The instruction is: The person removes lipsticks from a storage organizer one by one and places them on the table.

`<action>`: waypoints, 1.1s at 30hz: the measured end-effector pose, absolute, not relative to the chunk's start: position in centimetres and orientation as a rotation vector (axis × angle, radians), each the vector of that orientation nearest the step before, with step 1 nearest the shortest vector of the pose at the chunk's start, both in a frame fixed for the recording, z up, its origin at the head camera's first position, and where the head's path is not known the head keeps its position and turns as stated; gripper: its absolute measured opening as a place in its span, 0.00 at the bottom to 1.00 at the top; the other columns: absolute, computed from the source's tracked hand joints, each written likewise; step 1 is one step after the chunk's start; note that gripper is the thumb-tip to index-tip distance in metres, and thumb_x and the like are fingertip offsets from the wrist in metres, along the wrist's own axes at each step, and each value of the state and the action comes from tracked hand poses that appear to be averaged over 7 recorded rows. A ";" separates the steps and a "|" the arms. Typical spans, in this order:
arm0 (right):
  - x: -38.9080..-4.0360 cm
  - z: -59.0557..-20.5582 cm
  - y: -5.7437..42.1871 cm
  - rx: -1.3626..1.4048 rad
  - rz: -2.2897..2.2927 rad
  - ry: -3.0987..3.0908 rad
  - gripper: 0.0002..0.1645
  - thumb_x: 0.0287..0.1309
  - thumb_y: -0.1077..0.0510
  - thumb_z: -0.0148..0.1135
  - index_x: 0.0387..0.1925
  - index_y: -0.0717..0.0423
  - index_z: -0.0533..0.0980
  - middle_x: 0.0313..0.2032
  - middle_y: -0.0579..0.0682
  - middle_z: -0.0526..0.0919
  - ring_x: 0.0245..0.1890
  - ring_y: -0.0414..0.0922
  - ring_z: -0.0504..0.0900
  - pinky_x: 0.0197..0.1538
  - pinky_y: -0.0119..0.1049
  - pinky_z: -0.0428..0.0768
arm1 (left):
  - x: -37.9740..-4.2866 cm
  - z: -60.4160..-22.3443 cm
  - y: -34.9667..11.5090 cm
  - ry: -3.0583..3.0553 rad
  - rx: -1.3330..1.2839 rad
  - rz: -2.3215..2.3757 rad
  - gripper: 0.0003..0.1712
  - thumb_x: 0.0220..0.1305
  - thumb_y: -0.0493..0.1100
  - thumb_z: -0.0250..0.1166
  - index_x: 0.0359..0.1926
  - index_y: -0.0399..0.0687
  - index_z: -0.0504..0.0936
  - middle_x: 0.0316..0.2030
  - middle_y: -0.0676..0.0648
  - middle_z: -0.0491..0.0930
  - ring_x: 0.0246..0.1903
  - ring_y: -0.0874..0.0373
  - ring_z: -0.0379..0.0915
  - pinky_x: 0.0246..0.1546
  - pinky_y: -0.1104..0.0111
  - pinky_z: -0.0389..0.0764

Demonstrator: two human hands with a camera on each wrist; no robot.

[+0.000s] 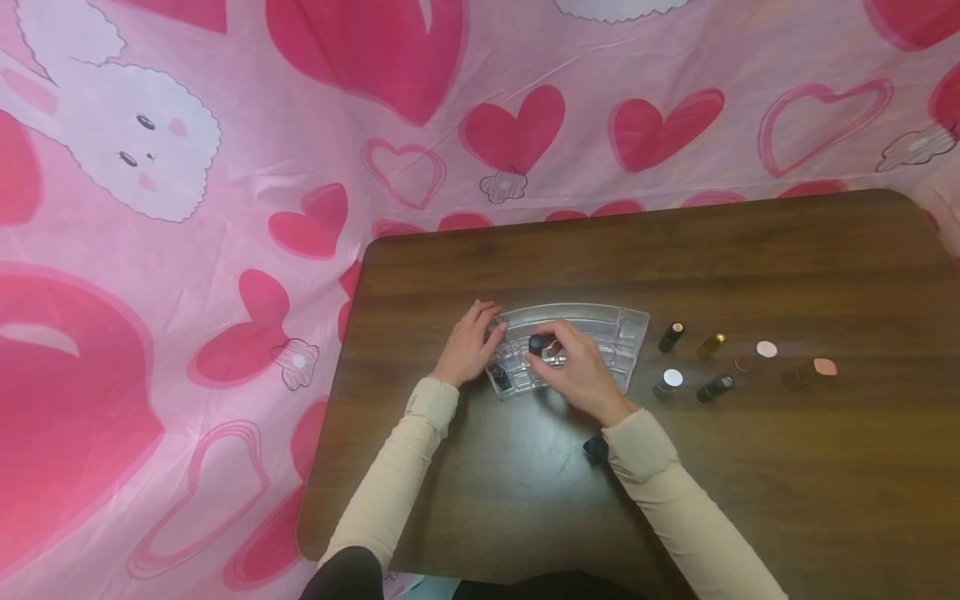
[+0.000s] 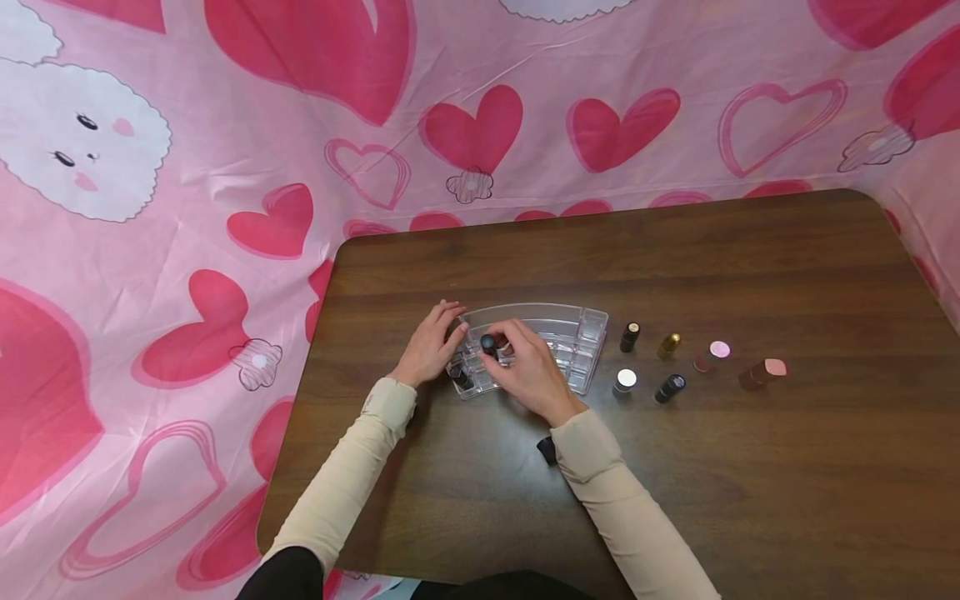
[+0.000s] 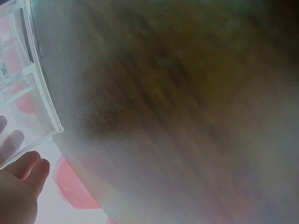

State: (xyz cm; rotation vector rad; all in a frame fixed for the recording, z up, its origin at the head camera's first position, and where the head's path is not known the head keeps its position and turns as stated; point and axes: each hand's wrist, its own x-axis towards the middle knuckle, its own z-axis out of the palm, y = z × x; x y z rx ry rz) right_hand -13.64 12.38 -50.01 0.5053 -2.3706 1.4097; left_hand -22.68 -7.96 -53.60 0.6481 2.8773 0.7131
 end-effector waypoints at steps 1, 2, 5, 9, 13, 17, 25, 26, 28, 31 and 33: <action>-13.6 -50.0 12.5 0.507 1.407 -2.366 0.21 0.47 0.66 0.72 0.45 0.62 0.74 0.38 0.53 0.81 0.34 0.46 0.81 0.38 0.42 0.84 | -22.7 -53.6 -8.0 2.875 0.648 0.716 0.32 0.72 0.62 0.44 0.68 0.53 0.66 0.70 0.48 0.63 0.74 0.50 0.49 0.72 0.51 0.57; -13.6 -50.0 12.6 0.507 1.399 -2.365 0.21 0.47 0.66 0.71 0.44 0.61 0.74 0.37 0.53 0.81 0.34 0.46 0.81 0.38 0.42 0.83 | -22.7 -53.6 -8.0 2.876 0.650 0.714 0.32 0.72 0.62 0.44 0.68 0.53 0.67 0.70 0.48 0.63 0.74 0.50 0.49 0.72 0.52 0.57; -13.6 -50.1 12.9 0.508 1.382 -2.357 0.21 0.46 0.67 0.70 0.44 0.61 0.75 0.36 0.53 0.81 0.34 0.45 0.80 0.37 0.41 0.83 | -22.7 -53.6 -8.0 2.872 0.650 0.717 0.32 0.72 0.62 0.44 0.68 0.53 0.66 0.70 0.48 0.63 0.75 0.51 0.48 0.72 0.52 0.57; -13.5 -50.0 13.2 0.515 1.365 -2.346 0.21 0.46 0.68 0.70 0.44 0.61 0.75 0.36 0.53 0.81 0.34 0.44 0.80 0.37 0.40 0.83 | -22.7 -53.4 -7.9 2.864 0.646 0.730 0.31 0.72 0.61 0.45 0.68 0.53 0.66 0.70 0.48 0.63 0.75 0.50 0.48 0.72 0.51 0.57; -13.3 -49.6 13.5 0.523 1.347 -2.339 0.20 0.45 0.68 0.69 0.44 0.61 0.75 0.36 0.53 0.81 0.34 0.44 0.80 0.36 0.39 0.82 | -22.6 -53.3 -7.8 2.860 0.638 0.734 0.30 0.72 0.59 0.47 0.68 0.53 0.66 0.70 0.47 0.62 0.75 0.50 0.48 0.72 0.51 0.57; -13.1 -49.4 13.7 0.530 1.341 -2.333 0.20 0.44 0.68 0.67 0.43 0.60 0.76 0.37 0.52 0.81 0.35 0.43 0.79 0.36 0.39 0.82 | -22.6 -53.4 -7.9 2.863 0.640 0.733 0.30 0.72 0.59 0.47 0.68 0.53 0.67 0.70 0.47 0.62 0.75 0.50 0.48 0.72 0.51 0.56; -12.8 -49.3 14.5 0.508 1.334 -2.316 0.21 0.44 0.69 0.66 0.44 0.61 0.76 0.38 0.53 0.82 0.35 0.45 0.79 0.37 0.42 0.82 | -22.7 -53.5 -7.8 2.883 0.664 0.705 0.30 0.72 0.60 0.45 0.67 0.52 0.67 0.69 0.47 0.63 0.74 0.50 0.49 0.72 0.52 0.57; -12.7 -49.3 14.6 0.498 1.332 -2.314 0.21 0.44 0.69 0.66 0.44 0.61 0.76 0.38 0.53 0.82 0.35 0.44 0.79 0.37 0.42 0.82 | -22.7 -53.5 -7.8 2.883 0.665 0.703 0.30 0.72 0.60 0.45 0.67 0.52 0.67 0.69 0.47 0.63 0.74 0.50 0.49 0.72 0.52 0.57; -12.6 -49.2 14.8 0.485 1.335 -2.310 0.21 0.44 0.70 0.67 0.44 0.62 0.76 0.38 0.53 0.82 0.35 0.45 0.80 0.37 0.41 0.82 | -22.7 -53.6 -7.9 2.879 0.665 0.703 0.30 0.73 0.60 0.44 0.68 0.52 0.67 0.69 0.47 0.63 0.74 0.50 0.49 0.73 0.53 0.56; -12.5 -49.1 15.2 0.463 1.342 -2.301 0.21 0.43 0.71 0.67 0.44 0.62 0.77 0.38 0.54 0.82 0.35 0.45 0.79 0.37 0.42 0.82 | -22.7 -53.6 -7.9 2.880 0.667 0.702 0.30 0.73 0.60 0.43 0.68 0.52 0.67 0.69 0.47 0.63 0.74 0.50 0.49 0.73 0.53 0.56; -12.4 -49.1 15.4 0.455 1.343 -2.296 0.21 0.43 0.71 0.67 0.44 0.62 0.77 0.38 0.54 0.82 0.35 0.45 0.79 0.37 0.43 0.81 | -22.7 -53.6 -7.9 2.882 0.664 0.702 0.30 0.73 0.60 0.43 0.68 0.52 0.67 0.69 0.47 0.63 0.74 0.50 0.48 0.73 0.52 0.56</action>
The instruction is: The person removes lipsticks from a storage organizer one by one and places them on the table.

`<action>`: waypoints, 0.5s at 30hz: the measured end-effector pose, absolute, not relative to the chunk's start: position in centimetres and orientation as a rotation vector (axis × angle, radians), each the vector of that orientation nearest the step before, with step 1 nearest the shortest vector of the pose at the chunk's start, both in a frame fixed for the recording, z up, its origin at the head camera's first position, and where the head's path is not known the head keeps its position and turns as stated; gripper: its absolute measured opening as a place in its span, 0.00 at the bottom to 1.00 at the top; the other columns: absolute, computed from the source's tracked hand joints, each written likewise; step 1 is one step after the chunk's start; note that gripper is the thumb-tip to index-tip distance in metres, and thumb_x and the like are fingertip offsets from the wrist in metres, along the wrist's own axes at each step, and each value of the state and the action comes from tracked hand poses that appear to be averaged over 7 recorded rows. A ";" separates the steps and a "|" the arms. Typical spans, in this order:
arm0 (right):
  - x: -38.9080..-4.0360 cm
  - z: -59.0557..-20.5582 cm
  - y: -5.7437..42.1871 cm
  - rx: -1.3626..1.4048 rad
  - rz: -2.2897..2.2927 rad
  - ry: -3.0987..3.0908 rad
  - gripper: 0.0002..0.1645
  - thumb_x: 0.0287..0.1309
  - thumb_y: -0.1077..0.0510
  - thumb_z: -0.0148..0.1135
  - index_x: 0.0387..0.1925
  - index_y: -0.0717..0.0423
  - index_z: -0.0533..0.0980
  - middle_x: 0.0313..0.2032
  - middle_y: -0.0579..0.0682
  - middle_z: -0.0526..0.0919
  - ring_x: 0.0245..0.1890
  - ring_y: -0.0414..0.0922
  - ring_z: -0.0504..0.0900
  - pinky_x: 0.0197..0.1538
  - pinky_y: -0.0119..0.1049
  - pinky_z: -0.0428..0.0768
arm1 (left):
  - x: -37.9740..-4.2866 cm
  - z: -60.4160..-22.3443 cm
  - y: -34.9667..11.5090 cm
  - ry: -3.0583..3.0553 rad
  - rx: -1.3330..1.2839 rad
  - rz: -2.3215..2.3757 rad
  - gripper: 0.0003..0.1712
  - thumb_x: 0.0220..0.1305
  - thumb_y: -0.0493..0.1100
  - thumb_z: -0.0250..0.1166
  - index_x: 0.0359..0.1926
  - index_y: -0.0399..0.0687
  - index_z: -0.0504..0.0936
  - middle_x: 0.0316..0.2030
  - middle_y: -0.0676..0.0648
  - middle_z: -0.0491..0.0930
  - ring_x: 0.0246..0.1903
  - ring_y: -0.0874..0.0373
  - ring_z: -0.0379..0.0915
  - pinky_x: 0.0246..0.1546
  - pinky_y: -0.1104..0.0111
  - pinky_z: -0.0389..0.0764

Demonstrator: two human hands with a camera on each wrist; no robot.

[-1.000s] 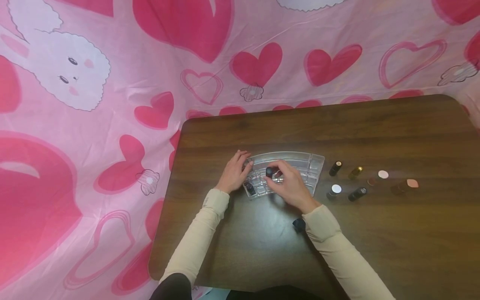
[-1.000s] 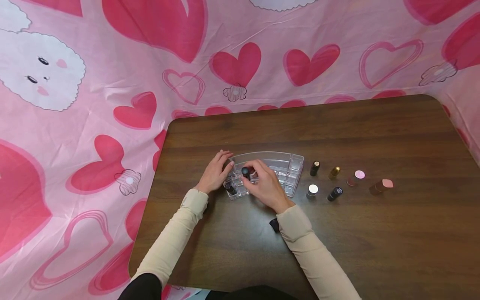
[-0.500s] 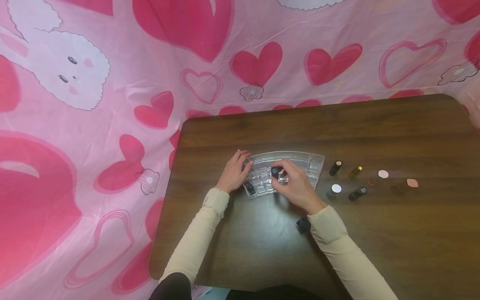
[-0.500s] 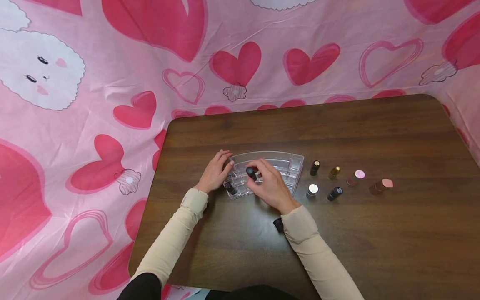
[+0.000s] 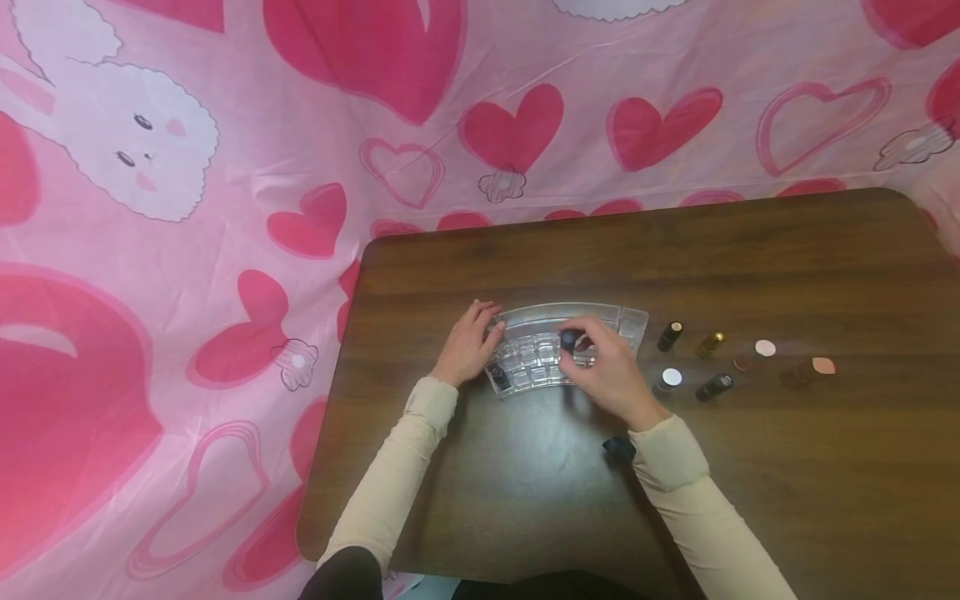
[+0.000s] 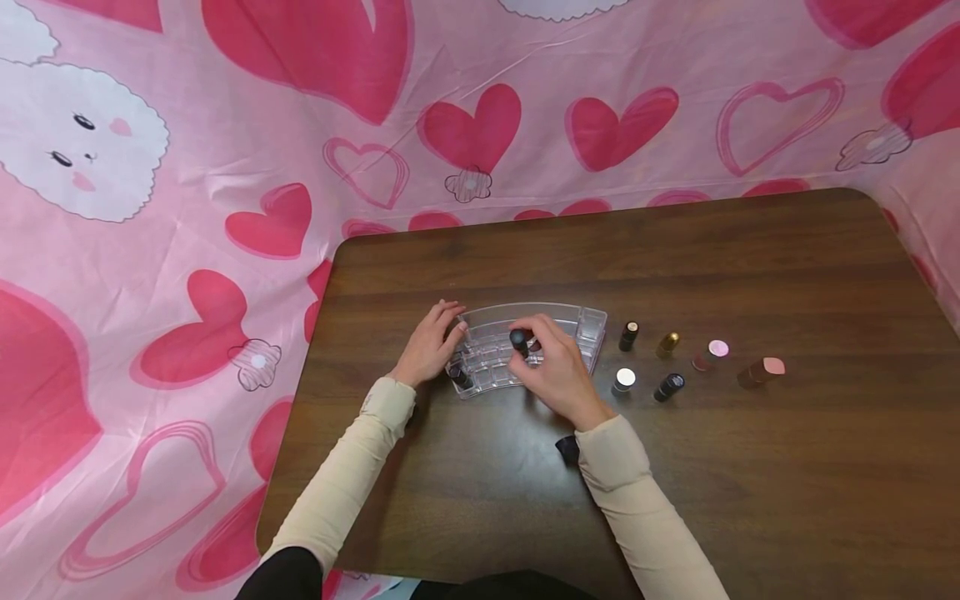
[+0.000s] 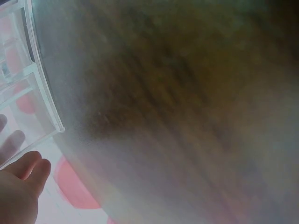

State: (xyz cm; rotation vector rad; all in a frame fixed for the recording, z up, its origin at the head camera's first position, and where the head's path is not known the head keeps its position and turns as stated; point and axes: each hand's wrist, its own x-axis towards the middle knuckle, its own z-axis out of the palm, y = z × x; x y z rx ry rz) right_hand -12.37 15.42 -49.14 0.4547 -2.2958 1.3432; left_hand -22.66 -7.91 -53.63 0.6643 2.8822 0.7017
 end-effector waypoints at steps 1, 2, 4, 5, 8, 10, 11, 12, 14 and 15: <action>-12.3 -49.1 15.5 0.450 1.343 -2.292 0.21 0.43 0.71 0.66 0.44 0.62 0.77 0.38 0.54 0.82 0.35 0.45 0.79 0.37 0.43 0.81 | -22.7 -53.7 -7.9 2.885 0.663 0.702 0.30 0.73 0.60 0.43 0.68 0.52 0.67 0.69 0.47 0.63 0.74 0.50 0.49 0.73 0.52 0.56; -12.3 -49.1 15.6 0.445 1.339 -2.291 0.21 0.43 0.71 0.66 0.44 0.61 0.77 0.37 0.53 0.82 0.35 0.45 0.79 0.37 0.42 0.81 | -22.7 -53.7 -7.9 2.883 0.660 0.705 0.30 0.73 0.60 0.43 0.68 0.52 0.67 0.69 0.47 0.62 0.75 0.50 0.48 0.73 0.52 0.56; -12.3 -49.1 15.9 0.452 1.340 -2.277 0.21 0.43 0.72 0.66 0.44 0.62 0.77 0.37 0.54 0.82 0.34 0.44 0.79 0.36 0.40 0.81 | -22.7 -53.7 -7.9 2.880 0.656 0.709 0.30 0.73 0.61 0.43 0.68 0.53 0.66 0.70 0.47 0.62 0.75 0.50 0.48 0.73 0.52 0.56; -12.2 -49.1 16.0 0.455 1.339 -2.268 0.21 0.43 0.72 0.67 0.44 0.63 0.76 0.37 0.54 0.82 0.34 0.44 0.79 0.36 0.39 0.81 | -22.7 -53.7 -7.9 2.879 0.655 0.711 0.31 0.73 0.61 0.43 0.68 0.53 0.66 0.70 0.47 0.62 0.75 0.50 0.48 0.73 0.52 0.56; -12.2 -49.1 16.3 0.458 1.334 -2.247 0.21 0.41 0.73 0.66 0.43 0.64 0.76 0.36 0.54 0.82 0.33 0.44 0.79 0.36 0.35 0.80 | -22.7 -53.8 -7.9 2.880 0.656 0.709 0.31 0.73 0.61 0.42 0.68 0.53 0.67 0.70 0.47 0.62 0.74 0.50 0.49 0.72 0.52 0.56; -12.1 -49.0 16.5 0.457 1.337 -2.239 0.21 0.41 0.73 0.66 0.43 0.64 0.76 0.36 0.54 0.82 0.33 0.43 0.78 0.35 0.34 0.79 | -22.7 -53.8 -7.9 2.882 0.652 0.705 0.31 0.73 0.62 0.42 0.68 0.53 0.67 0.70 0.47 0.62 0.74 0.50 0.49 0.73 0.52 0.56; -12.1 -48.9 16.6 0.452 1.338 -2.241 0.22 0.41 0.73 0.66 0.43 0.64 0.76 0.36 0.54 0.82 0.33 0.42 0.77 0.35 0.35 0.79 | -22.7 -53.8 -7.9 2.883 0.651 0.702 0.31 0.73 0.61 0.42 0.68 0.53 0.67 0.70 0.47 0.62 0.74 0.50 0.49 0.72 0.52 0.56; -12.1 -48.9 16.6 0.445 1.337 -2.244 0.22 0.41 0.73 0.66 0.43 0.64 0.76 0.36 0.54 0.82 0.34 0.42 0.77 0.35 0.35 0.79 | -22.7 -53.7 -7.9 2.882 0.651 0.701 0.31 0.73 0.61 0.42 0.68 0.52 0.67 0.70 0.47 0.62 0.74 0.49 0.49 0.73 0.52 0.56; -12.0 -48.7 16.8 0.429 1.338 -2.255 0.22 0.41 0.73 0.66 0.43 0.63 0.76 0.36 0.53 0.81 0.34 0.41 0.76 0.35 0.35 0.79 | -22.7 -53.7 -7.9 2.882 0.654 0.699 0.31 0.73 0.61 0.43 0.68 0.52 0.67 0.70 0.47 0.62 0.74 0.49 0.49 0.72 0.52 0.56; -11.9 -48.7 16.9 0.422 1.338 -2.258 0.21 0.41 0.73 0.66 0.43 0.63 0.76 0.36 0.53 0.81 0.34 0.40 0.76 0.35 0.35 0.79 | -22.7 -53.7 -7.9 2.883 0.657 0.696 0.31 0.73 0.61 0.43 0.68 0.52 0.67 0.70 0.47 0.62 0.74 0.49 0.49 0.72 0.52 0.56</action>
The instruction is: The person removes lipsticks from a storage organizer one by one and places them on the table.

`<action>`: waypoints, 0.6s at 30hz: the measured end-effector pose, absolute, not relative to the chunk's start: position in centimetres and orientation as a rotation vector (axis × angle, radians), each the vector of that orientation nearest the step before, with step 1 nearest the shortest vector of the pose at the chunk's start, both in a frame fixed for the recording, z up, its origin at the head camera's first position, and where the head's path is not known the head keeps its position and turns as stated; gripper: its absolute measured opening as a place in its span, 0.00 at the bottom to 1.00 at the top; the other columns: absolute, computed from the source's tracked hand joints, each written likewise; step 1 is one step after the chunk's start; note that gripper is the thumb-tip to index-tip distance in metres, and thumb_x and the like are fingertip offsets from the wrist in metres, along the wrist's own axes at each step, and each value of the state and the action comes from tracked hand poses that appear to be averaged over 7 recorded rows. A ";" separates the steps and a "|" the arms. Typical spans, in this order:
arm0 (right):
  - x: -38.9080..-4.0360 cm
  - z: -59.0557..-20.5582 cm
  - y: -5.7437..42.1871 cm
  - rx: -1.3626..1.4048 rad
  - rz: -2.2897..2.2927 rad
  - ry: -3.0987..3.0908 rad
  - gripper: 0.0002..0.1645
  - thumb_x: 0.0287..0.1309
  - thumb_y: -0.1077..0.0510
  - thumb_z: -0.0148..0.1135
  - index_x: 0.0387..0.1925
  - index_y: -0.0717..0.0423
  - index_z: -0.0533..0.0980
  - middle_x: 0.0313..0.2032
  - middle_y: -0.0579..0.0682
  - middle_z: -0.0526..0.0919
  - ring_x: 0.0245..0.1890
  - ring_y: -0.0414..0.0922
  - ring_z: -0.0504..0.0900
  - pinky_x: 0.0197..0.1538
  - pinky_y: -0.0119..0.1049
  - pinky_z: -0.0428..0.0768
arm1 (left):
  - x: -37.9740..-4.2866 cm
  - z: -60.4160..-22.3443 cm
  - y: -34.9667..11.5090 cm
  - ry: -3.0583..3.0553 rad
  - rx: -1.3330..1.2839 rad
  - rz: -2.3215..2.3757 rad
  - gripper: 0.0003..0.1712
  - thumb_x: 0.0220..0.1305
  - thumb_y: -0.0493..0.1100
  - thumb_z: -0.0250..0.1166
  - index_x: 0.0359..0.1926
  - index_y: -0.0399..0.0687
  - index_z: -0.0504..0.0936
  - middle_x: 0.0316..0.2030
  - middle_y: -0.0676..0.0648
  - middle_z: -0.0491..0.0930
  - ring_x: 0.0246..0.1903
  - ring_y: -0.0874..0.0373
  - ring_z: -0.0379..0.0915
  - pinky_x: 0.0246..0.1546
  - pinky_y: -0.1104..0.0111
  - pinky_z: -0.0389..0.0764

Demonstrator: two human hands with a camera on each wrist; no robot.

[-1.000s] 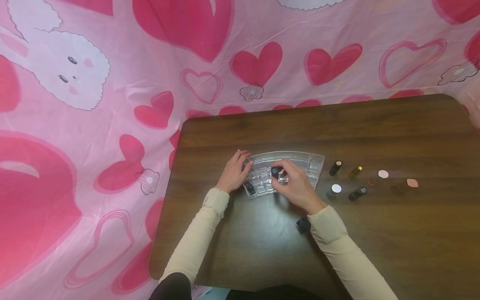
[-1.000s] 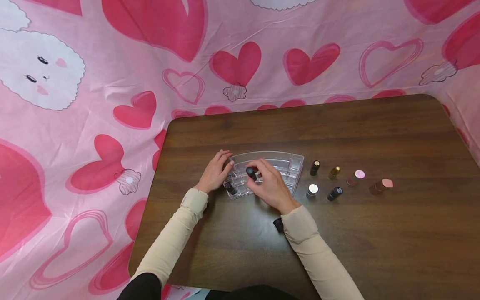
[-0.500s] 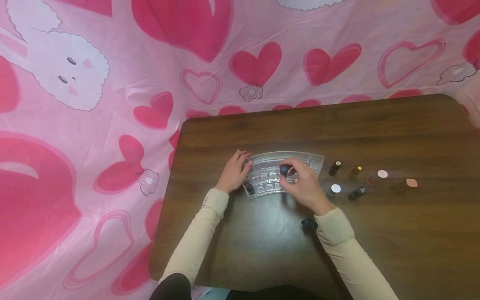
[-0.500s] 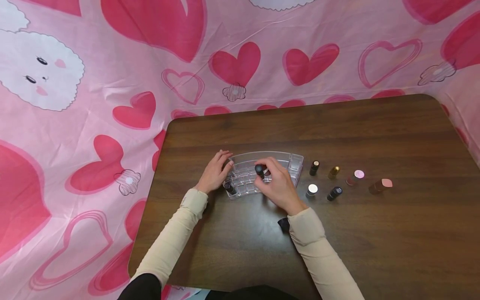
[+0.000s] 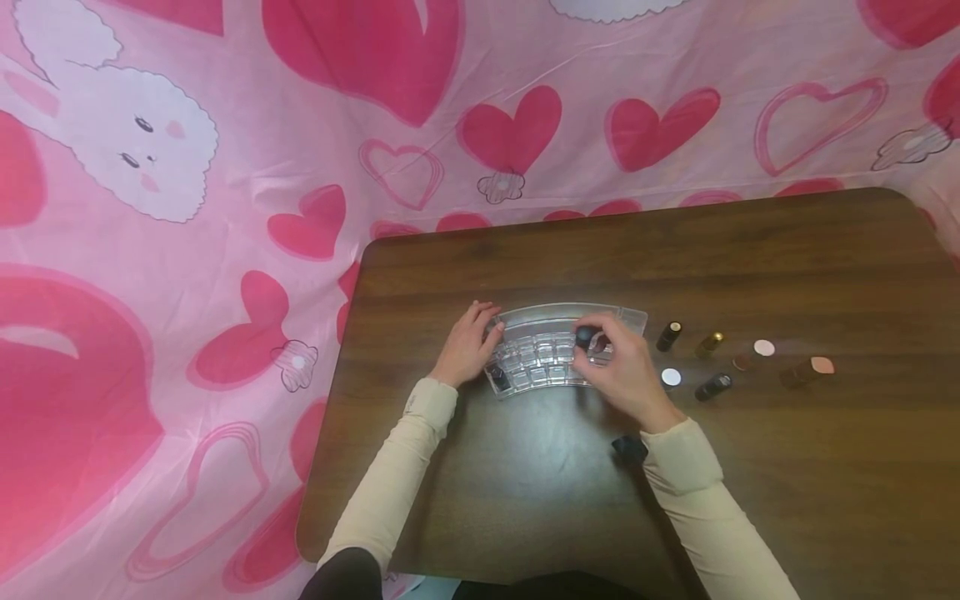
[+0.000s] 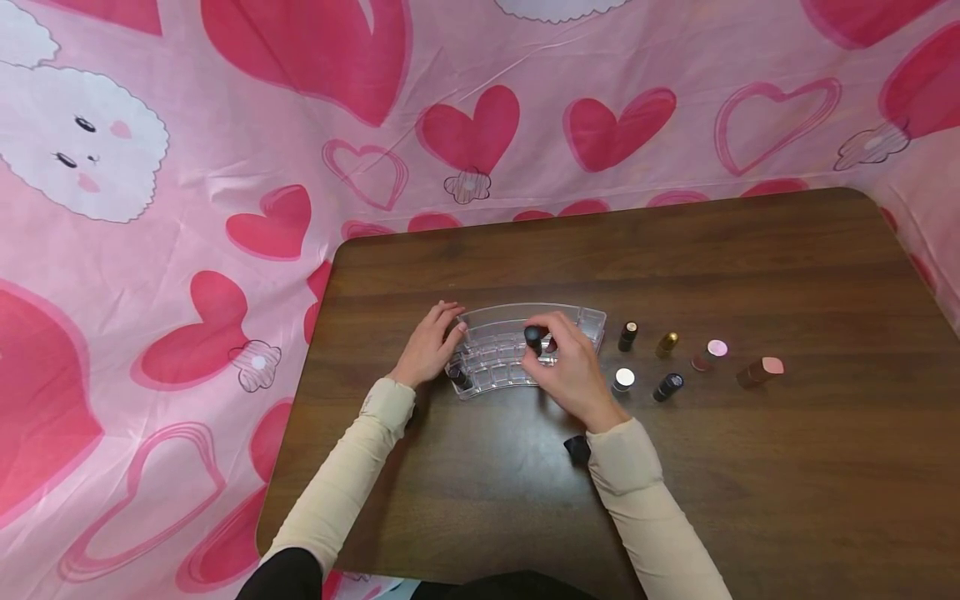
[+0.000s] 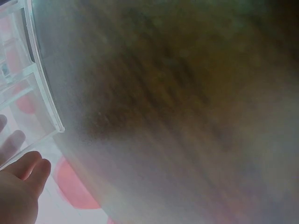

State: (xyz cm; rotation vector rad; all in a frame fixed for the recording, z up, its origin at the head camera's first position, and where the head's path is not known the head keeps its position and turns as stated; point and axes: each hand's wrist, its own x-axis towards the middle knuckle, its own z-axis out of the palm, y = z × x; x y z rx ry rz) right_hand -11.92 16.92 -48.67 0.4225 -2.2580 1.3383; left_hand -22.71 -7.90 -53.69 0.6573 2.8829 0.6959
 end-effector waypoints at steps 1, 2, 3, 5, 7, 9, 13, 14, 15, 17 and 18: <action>-11.9 -48.6 17.0 0.413 1.337 -2.262 0.21 0.41 0.74 0.66 0.42 0.63 0.76 0.36 0.53 0.81 0.34 0.40 0.76 0.35 0.35 0.79 | -22.7 -53.7 -7.9 2.884 0.663 0.693 0.31 0.73 0.61 0.43 0.68 0.52 0.67 0.70 0.46 0.63 0.74 0.49 0.49 0.73 0.52 0.56; -11.8 -48.6 17.1 0.403 1.335 -2.265 0.21 0.41 0.73 0.67 0.42 0.63 0.76 0.36 0.52 0.81 0.34 0.40 0.76 0.35 0.34 0.79 | -22.7 -53.7 -7.9 2.885 0.668 0.690 0.30 0.73 0.60 0.42 0.68 0.51 0.67 0.69 0.46 0.63 0.74 0.49 0.49 0.73 0.52 0.56; -11.8 -48.5 17.2 0.393 1.336 -2.267 0.21 0.41 0.74 0.67 0.42 0.63 0.76 0.36 0.52 0.81 0.34 0.40 0.76 0.36 0.32 0.79 | -22.7 -53.6 -7.9 2.884 0.671 0.693 0.30 0.73 0.60 0.42 0.68 0.51 0.67 0.69 0.46 0.63 0.74 0.49 0.49 0.73 0.52 0.56; -11.7 -48.4 17.3 0.381 1.341 -2.260 0.21 0.41 0.74 0.67 0.42 0.63 0.76 0.36 0.52 0.82 0.34 0.40 0.76 0.36 0.32 0.79 | -22.7 -53.6 -7.9 2.879 0.672 0.699 0.30 0.73 0.60 0.42 0.68 0.51 0.67 0.69 0.46 0.63 0.74 0.49 0.49 0.73 0.52 0.56; -11.7 -48.5 17.5 0.372 1.345 -2.246 0.22 0.41 0.74 0.67 0.42 0.63 0.76 0.36 0.52 0.82 0.33 0.40 0.76 0.37 0.32 0.79 | -22.7 -53.5 -7.9 2.875 0.668 0.705 0.30 0.73 0.60 0.42 0.68 0.51 0.67 0.70 0.46 0.63 0.74 0.49 0.49 0.73 0.52 0.56; -11.6 -48.6 17.7 0.366 1.348 -2.231 0.22 0.40 0.75 0.67 0.42 0.64 0.77 0.35 0.52 0.82 0.33 0.40 0.77 0.37 0.31 0.79 | -22.6 -53.5 -7.9 2.872 0.666 0.713 0.31 0.73 0.60 0.43 0.68 0.51 0.67 0.70 0.46 0.63 0.74 0.49 0.49 0.73 0.52 0.56; -11.5 -48.7 18.0 0.346 1.335 -2.215 0.22 0.39 0.77 0.66 0.41 0.65 0.77 0.35 0.52 0.82 0.32 0.40 0.77 0.38 0.30 0.78 | -22.6 -53.5 -7.9 2.875 0.663 0.707 0.31 0.72 0.61 0.43 0.68 0.52 0.67 0.70 0.46 0.63 0.75 0.49 0.48 0.73 0.52 0.56; -11.4 -48.7 18.1 0.336 1.330 -2.216 0.22 0.39 0.77 0.67 0.41 0.65 0.77 0.35 0.52 0.82 0.32 0.39 0.77 0.38 0.29 0.78 | -22.6 -53.5 -7.9 2.876 0.662 0.705 0.31 0.72 0.60 0.43 0.68 0.52 0.67 0.70 0.46 0.63 0.75 0.49 0.48 0.73 0.52 0.56; -11.4 -48.7 18.2 0.327 1.326 -2.219 0.22 0.39 0.77 0.67 0.41 0.65 0.77 0.35 0.52 0.82 0.33 0.39 0.76 0.38 0.28 0.78 | -22.6 -53.5 -7.9 2.878 0.662 0.701 0.31 0.72 0.60 0.43 0.68 0.52 0.67 0.70 0.46 0.63 0.75 0.49 0.48 0.73 0.52 0.56; -11.2 -48.5 18.3 0.313 1.327 -2.222 0.22 0.39 0.77 0.67 0.41 0.65 0.77 0.35 0.52 0.83 0.33 0.38 0.76 0.39 0.27 0.78 | -22.6 -53.4 -7.9 2.887 0.670 0.705 0.30 0.72 0.60 0.44 0.67 0.51 0.68 0.69 0.46 0.64 0.74 0.49 0.49 0.72 0.52 0.56; -11.2 -48.4 18.4 0.309 1.331 -2.222 0.22 0.39 0.77 0.67 0.41 0.65 0.77 0.35 0.52 0.83 0.33 0.38 0.76 0.39 0.27 0.78 | -22.6 -53.4 -7.9 2.890 0.675 0.706 0.30 0.73 0.59 0.44 0.67 0.50 0.68 0.69 0.45 0.64 0.74 0.48 0.50 0.72 0.52 0.57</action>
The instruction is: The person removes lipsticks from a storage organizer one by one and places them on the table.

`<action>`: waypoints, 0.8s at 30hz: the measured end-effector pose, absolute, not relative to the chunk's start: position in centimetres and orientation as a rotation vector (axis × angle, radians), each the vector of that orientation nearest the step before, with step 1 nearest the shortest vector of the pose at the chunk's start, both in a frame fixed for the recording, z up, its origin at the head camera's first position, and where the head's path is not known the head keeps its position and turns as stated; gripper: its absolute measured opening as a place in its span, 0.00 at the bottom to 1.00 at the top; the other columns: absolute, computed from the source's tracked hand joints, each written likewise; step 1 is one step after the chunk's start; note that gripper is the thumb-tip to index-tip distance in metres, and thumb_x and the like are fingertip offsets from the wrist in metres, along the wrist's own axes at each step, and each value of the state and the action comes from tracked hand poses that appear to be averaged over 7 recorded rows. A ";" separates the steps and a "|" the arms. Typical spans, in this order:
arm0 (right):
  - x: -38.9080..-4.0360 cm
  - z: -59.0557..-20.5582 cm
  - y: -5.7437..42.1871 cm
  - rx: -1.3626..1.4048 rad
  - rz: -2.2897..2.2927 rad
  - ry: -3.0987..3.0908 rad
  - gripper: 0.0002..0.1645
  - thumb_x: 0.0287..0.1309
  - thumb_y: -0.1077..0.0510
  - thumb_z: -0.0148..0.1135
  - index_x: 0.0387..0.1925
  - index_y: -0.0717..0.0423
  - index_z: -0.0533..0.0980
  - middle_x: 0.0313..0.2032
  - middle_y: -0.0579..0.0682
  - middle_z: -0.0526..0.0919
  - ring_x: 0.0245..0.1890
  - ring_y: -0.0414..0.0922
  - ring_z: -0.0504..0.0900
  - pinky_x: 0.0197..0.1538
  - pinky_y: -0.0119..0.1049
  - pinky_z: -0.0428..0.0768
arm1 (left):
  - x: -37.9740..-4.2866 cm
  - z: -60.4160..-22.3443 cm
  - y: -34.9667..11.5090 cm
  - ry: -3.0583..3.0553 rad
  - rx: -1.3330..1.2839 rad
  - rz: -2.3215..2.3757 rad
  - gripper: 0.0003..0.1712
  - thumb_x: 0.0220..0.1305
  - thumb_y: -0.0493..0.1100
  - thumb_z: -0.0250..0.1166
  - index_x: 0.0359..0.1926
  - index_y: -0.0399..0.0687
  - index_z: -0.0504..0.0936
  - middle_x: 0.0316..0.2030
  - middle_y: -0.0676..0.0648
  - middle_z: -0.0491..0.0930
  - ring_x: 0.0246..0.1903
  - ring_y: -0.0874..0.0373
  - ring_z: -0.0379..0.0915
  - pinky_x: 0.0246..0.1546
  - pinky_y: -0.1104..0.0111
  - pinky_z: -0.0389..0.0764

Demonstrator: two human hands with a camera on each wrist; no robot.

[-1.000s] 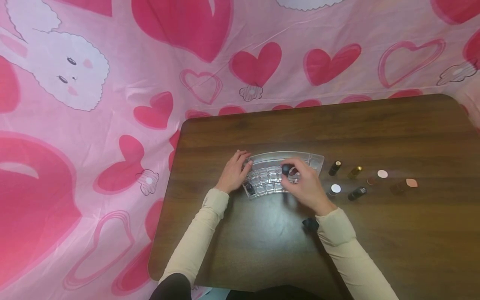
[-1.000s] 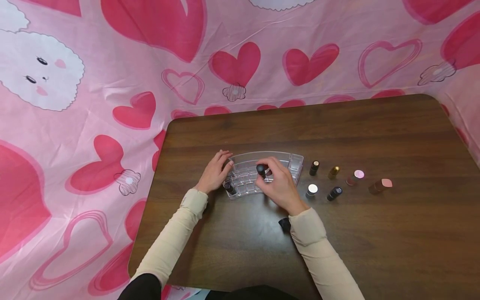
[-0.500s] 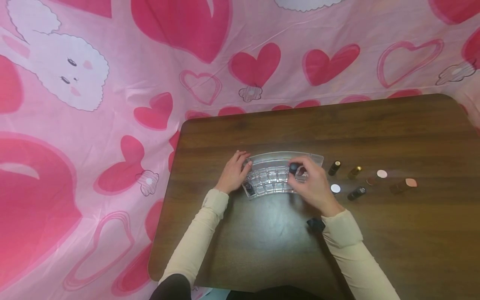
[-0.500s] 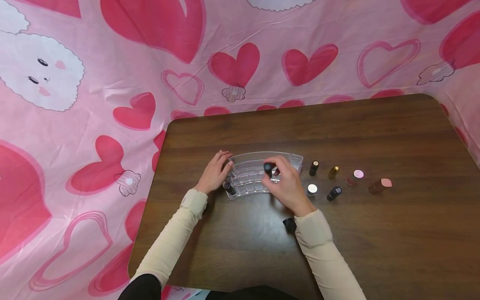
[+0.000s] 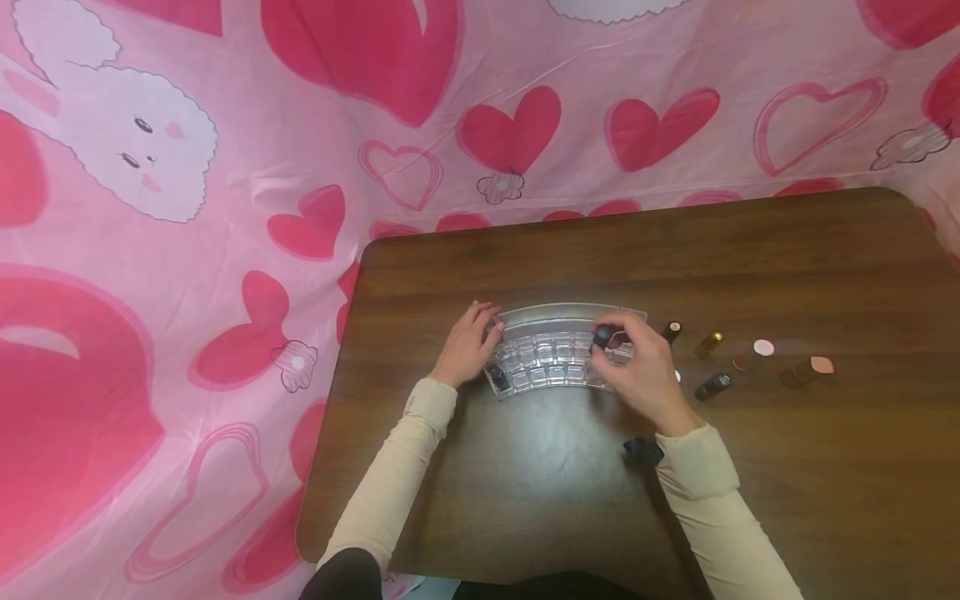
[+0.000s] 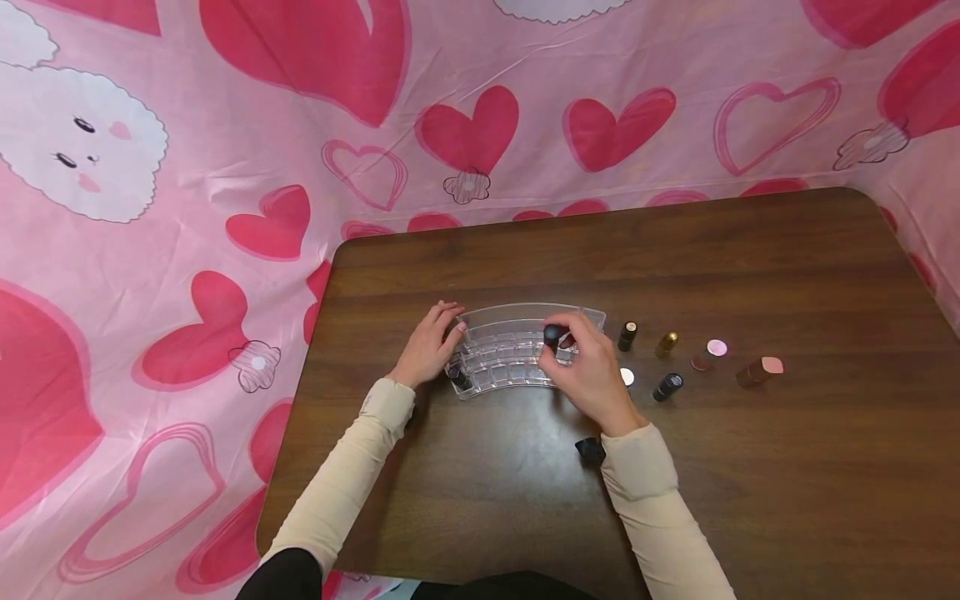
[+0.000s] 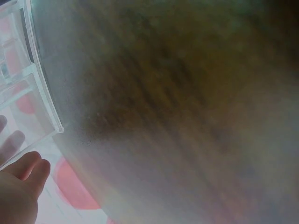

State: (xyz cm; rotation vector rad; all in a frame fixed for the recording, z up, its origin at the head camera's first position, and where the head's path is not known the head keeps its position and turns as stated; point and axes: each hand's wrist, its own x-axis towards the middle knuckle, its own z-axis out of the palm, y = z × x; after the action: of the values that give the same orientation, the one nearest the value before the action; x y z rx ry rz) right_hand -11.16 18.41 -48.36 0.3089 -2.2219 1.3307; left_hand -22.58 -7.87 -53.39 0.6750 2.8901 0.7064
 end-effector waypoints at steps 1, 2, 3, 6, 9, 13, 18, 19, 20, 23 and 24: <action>-11.1 -48.3 18.5 0.305 1.335 -2.220 0.22 0.39 0.77 0.67 0.41 0.65 0.77 0.35 0.52 0.83 0.33 0.38 0.76 0.39 0.26 0.78 | -22.6 -53.4 -7.9 2.894 0.680 0.707 0.29 0.73 0.59 0.44 0.67 0.50 0.68 0.69 0.45 0.64 0.74 0.48 0.50 0.72 0.52 0.57; -11.0 -48.2 18.6 0.300 1.336 -2.220 0.22 0.39 0.77 0.67 0.41 0.64 0.77 0.35 0.52 0.83 0.33 0.38 0.76 0.39 0.25 0.77 | -22.6 -53.3 -7.8 2.897 0.683 0.707 0.29 0.73 0.59 0.44 0.66 0.50 0.69 0.68 0.45 0.65 0.74 0.47 0.51 0.72 0.52 0.57; -11.0 -48.1 18.7 0.299 1.339 -2.215 0.22 0.39 0.77 0.67 0.41 0.64 0.77 0.35 0.52 0.83 0.33 0.38 0.76 0.40 0.24 0.77 | -22.6 -53.3 -7.8 2.901 0.688 0.706 0.29 0.73 0.58 0.45 0.66 0.49 0.69 0.68 0.45 0.65 0.74 0.47 0.51 0.72 0.52 0.57; -10.9 -48.0 18.9 0.301 1.340 -2.193 0.22 0.38 0.77 0.67 0.40 0.64 0.78 0.34 0.52 0.83 0.33 0.38 0.76 0.40 0.22 0.75 | -22.6 -53.2 -7.8 2.905 0.691 0.704 0.29 0.73 0.58 0.45 0.66 0.49 0.69 0.68 0.45 0.66 0.73 0.47 0.51 0.72 0.52 0.57; -10.9 -48.0 19.1 0.299 1.338 -2.175 0.23 0.37 0.78 0.68 0.40 0.64 0.78 0.34 0.52 0.83 0.33 0.37 0.76 0.40 0.21 0.74 | -22.6 -53.2 -7.8 2.909 0.691 0.702 0.29 0.73 0.58 0.45 0.66 0.49 0.70 0.68 0.45 0.66 0.73 0.47 0.52 0.72 0.53 0.58; -10.8 -48.1 19.3 0.283 1.343 -2.174 0.24 0.36 0.78 0.70 0.40 0.64 0.78 0.34 0.53 0.83 0.34 0.37 0.75 0.41 0.19 0.73 | -22.6 -53.2 -7.7 2.902 0.675 0.701 0.29 0.73 0.58 0.45 0.66 0.50 0.69 0.68 0.45 0.65 0.74 0.47 0.51 0.72 0.52 0.57; -10.7 -48.1 19.5 0.266 1.334 -2.192 0.23 0.37 0.78 0.69 0.41 0.64 0.78 0.35 0.53 0.83 0.34 0.35 0.75 0.42 0.20 0.74 | -22.5 -53.1 -7.8 2.877 0.652 0.710 0.30 0.73 0.59 0.45 0.67 0.50 0.68 0.69 0.46 0.64 0.74 0.48 0.49 0.72 0.52 0.56; -10.6 -48.0 19.6 0.266 1.331 -2.195 0.24 0.37 0.78 0.69 0.41 0.64 0.78 0.35 0.52 0.83 0.34 0.35 0.75 0.42 0.20 0.74 | -22.5 -53.1 -7.8 2.874 0.648 0.710 0.30 0.73 0.59 0.45 0.67 0.51 0.68 0.69 0.46 0.63 0.74 0.48 0.49 0.72 0.51 0.56; -10.6 -48.0 19.7 0.268 1.330 -2.195 0.23 0.38 0.78 0.69 0.41 0.64 0.78 0.35 0.52 0.83 0.35 0.34 0.76 0.42 0.21 0.74 | -22.5 -53.1 -7.8 2.874 0.645 0.710 0.30 0.73 0.59 0.45 0.67 0.51 0.68 0.69 0.46 0.63 0.74 0.48 0.49 0.72 0.51 0.56; -10.5 -47.9 19.9 0.274 1.319 -2.201 0.24 0.38 0.78 0.70 0.42 0.63 0.78 0.36 0.52 0.83 0.35 0.33 0.75 0.43 0.20 0.75 | -22.5 -53.1 -7.8 2.879 0.645 0.708 0.29 0.73 0.59 0.45 0.67 0.51 0.68 0.69 0.46 0.64 0.74 0.48 0.49 0.72 0.52 0.57; -10.5 -47.9 20.0 0.276 1.317 -2.203 0.25 0.37 0.78 0.70 0.42 0.63 0.78 0.36 0.52 0.83 0.35 0.33 0.75 0.43 0.20 0.75 | -22.5 -53.1 -7.8 2.882 0.650 0.707 0.29 0.73 0.59 0.45 0.67 0.51 0.68 0.69 0.46 0.64 0.74 0.48 0.49 0.72 0.52 0.57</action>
State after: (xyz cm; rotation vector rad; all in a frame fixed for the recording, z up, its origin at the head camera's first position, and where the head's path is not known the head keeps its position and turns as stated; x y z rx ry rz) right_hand -10.49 19.96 -47.86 0.2756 -2.2029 1.3173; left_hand -22.48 -7.75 -53.08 0.6505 2.8823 0.7069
